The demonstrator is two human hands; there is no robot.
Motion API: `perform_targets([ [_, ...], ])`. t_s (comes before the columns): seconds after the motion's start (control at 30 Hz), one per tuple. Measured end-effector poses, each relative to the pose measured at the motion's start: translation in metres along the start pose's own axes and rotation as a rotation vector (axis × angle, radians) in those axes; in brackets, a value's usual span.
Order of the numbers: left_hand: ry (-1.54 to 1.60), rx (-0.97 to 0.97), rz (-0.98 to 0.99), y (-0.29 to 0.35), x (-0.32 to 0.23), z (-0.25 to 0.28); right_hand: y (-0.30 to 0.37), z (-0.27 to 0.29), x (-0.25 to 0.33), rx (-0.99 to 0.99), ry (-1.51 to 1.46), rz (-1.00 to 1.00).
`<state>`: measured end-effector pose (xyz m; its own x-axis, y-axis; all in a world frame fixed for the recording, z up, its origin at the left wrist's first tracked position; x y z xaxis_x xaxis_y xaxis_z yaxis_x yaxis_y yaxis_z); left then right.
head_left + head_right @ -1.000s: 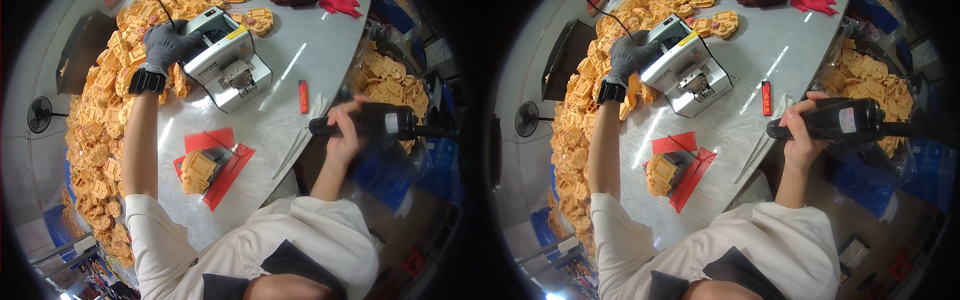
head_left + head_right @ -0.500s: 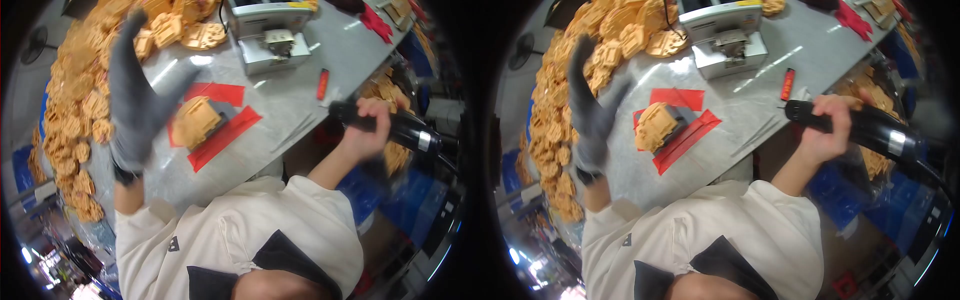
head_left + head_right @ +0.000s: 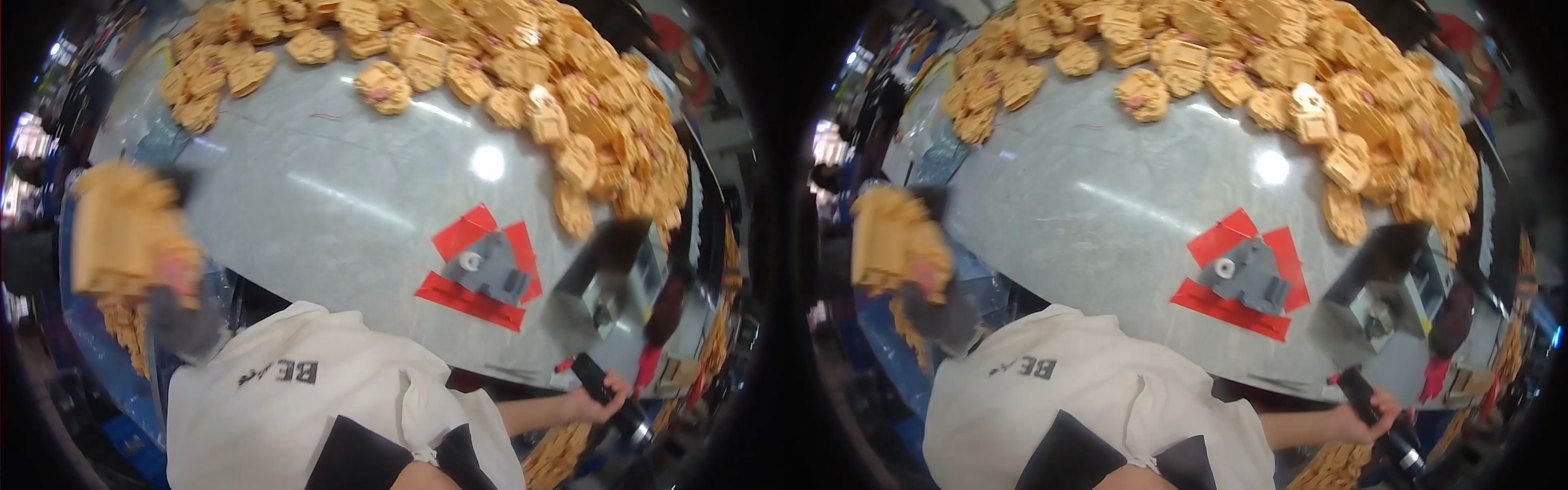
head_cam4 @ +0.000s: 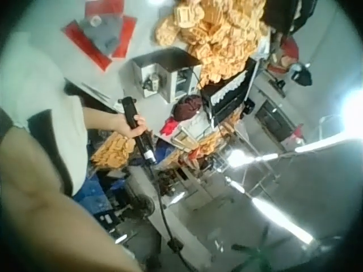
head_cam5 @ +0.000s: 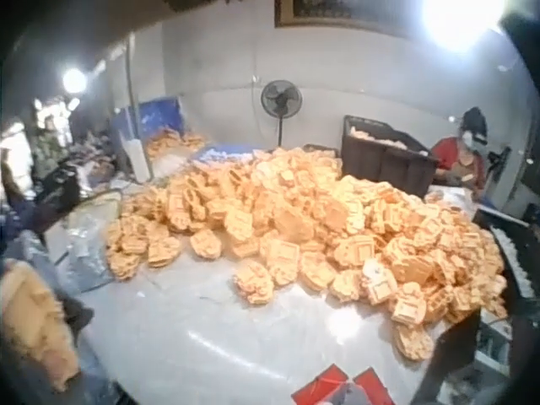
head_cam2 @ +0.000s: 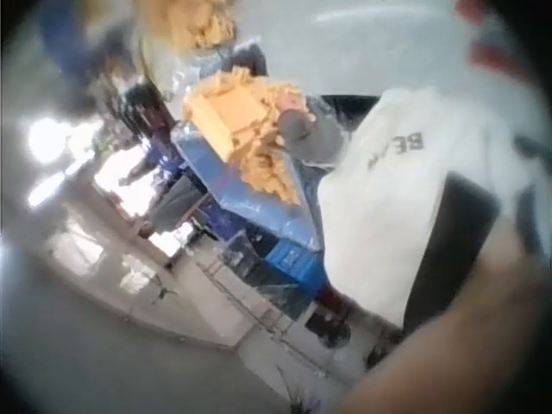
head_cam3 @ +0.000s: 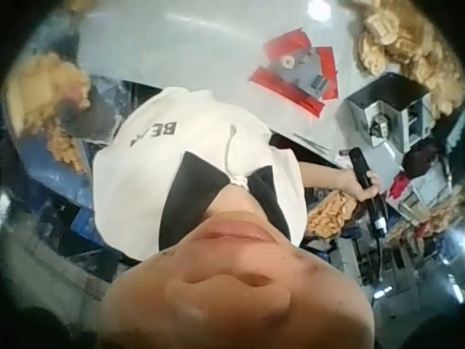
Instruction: The person assembles plastic toy components using an electric screwdriver to secure screws.
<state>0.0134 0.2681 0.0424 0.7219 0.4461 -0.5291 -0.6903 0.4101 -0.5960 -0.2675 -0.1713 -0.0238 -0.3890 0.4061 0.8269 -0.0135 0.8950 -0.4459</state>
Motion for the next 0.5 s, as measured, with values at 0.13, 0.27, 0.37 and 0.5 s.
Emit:
perform_targets([
  [0.13,-1.190,-0.296,0.424,0.070,0.014,0.106,0.000,-0.005,-0.008,-0.144,0.115,-0.067],
  [0.27,-1.680,-0.167,0.863,0.076,0.035,0.096,-0.005,-0.018,-0.021,-0.058,0.064,-0.113],
  [0.37,-0.394,-0.590,0.047,-0.022,0.014,0.014,0.009,-0.025,-0.011,-0.090,0.063,-0.029],
  [0.5,-1.135,-0.270,0.703,-0.083,0.242,-0.067,0.013,-0.013,-0.004,-0.115,0.170,-0.018],
])
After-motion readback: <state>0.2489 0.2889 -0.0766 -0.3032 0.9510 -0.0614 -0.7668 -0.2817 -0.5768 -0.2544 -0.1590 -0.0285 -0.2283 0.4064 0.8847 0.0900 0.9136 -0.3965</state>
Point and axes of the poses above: each hand's wrist, its own y-axis away from the middle knuckle, its own z-axis out of the back of the hand, x = y × z, the point moved 1 cm from there along -y, towards the middle knuckle, and after that the axes turned 9 degrees about y, right-handed, at the moved point
